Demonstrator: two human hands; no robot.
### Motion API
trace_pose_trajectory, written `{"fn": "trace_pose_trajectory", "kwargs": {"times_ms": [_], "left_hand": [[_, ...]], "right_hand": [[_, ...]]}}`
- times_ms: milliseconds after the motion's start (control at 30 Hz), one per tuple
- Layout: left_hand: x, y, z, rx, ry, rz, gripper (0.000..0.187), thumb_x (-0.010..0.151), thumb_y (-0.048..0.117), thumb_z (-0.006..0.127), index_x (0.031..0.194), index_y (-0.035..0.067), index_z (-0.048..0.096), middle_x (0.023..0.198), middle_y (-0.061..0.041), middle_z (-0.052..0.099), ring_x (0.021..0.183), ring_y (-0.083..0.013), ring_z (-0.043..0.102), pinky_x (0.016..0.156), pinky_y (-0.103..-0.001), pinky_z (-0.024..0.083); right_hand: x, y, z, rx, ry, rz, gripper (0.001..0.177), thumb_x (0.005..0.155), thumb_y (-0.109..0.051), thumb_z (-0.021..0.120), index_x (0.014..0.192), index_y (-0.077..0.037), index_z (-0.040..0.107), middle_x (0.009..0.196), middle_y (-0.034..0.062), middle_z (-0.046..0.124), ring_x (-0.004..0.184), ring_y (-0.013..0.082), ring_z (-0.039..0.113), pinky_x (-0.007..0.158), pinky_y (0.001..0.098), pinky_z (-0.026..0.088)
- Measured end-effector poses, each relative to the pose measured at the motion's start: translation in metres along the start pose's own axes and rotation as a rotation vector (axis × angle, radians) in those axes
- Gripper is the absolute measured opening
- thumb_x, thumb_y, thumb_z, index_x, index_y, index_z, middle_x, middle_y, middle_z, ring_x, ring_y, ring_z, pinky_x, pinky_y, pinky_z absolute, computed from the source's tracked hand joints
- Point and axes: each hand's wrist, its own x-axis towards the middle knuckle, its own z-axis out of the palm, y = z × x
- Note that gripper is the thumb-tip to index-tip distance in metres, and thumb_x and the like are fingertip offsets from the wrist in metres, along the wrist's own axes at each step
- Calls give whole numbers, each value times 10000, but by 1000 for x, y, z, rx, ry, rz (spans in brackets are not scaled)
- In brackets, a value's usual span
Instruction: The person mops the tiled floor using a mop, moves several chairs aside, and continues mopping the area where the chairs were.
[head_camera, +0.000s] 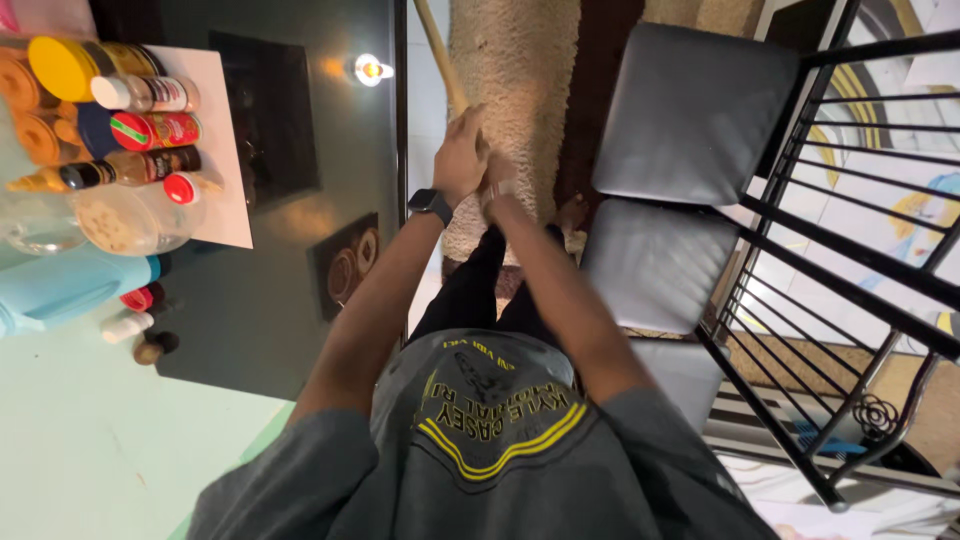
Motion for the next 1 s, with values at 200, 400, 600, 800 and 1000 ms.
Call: {"fn": "trace_pose_trajectory", "kwargs": {"times_ms": [200,400,600,800,1000], "left_hand": [[-49,5,4,-120,18,-76,542,1006,136,662,1500,114,438,1471,-231,532,1358,-452,481,1123,-488,411],[-85,-25,22,-166,-24,-145,543,964,118,620,1478,74,448,1482,-228,544,1363,-438,501,1125,-467,434],[-78,-47,56,-127,-165,-222,578,980,160,611,1514,95,397,1511,-233,494,1334,-445,509,1076,-477,457],[-64,-56,92,165,-348,45,867,751,204,769,1520,171,370,1554,-265,385,1377,-472,411,1044,-534,419],[-28,-13,133,-6,-44,184,526,837,479,825,1196,136,650,1487,-319,444,1371,-489,411,1104,-569,361]], "right_hand": [[122,14,-28,-423,-45,-223,464,981,-195,478,1422,-64,530,826,215,727,709,384,724,579,502,565],[34,75,-26,-492,-211,-165,582,1015,-122,456,1584,-107,335,941,235,735,823,385,739,651,501,592],[-141,80,-71,-509,-368,-120,699,969,-106,466,1612,-50,199,838,225,733,703,360,740,693,598,566],[-240,37,-185,-245,-483,60,921,802,-101,610,1615,-106,177,825,250,718,747,434,714,711,543,585],[-278,33,-278,571,50,-30,502,887,-237,711,1316,7,620,994,162,740,740,278,761,575,410,625]]}}
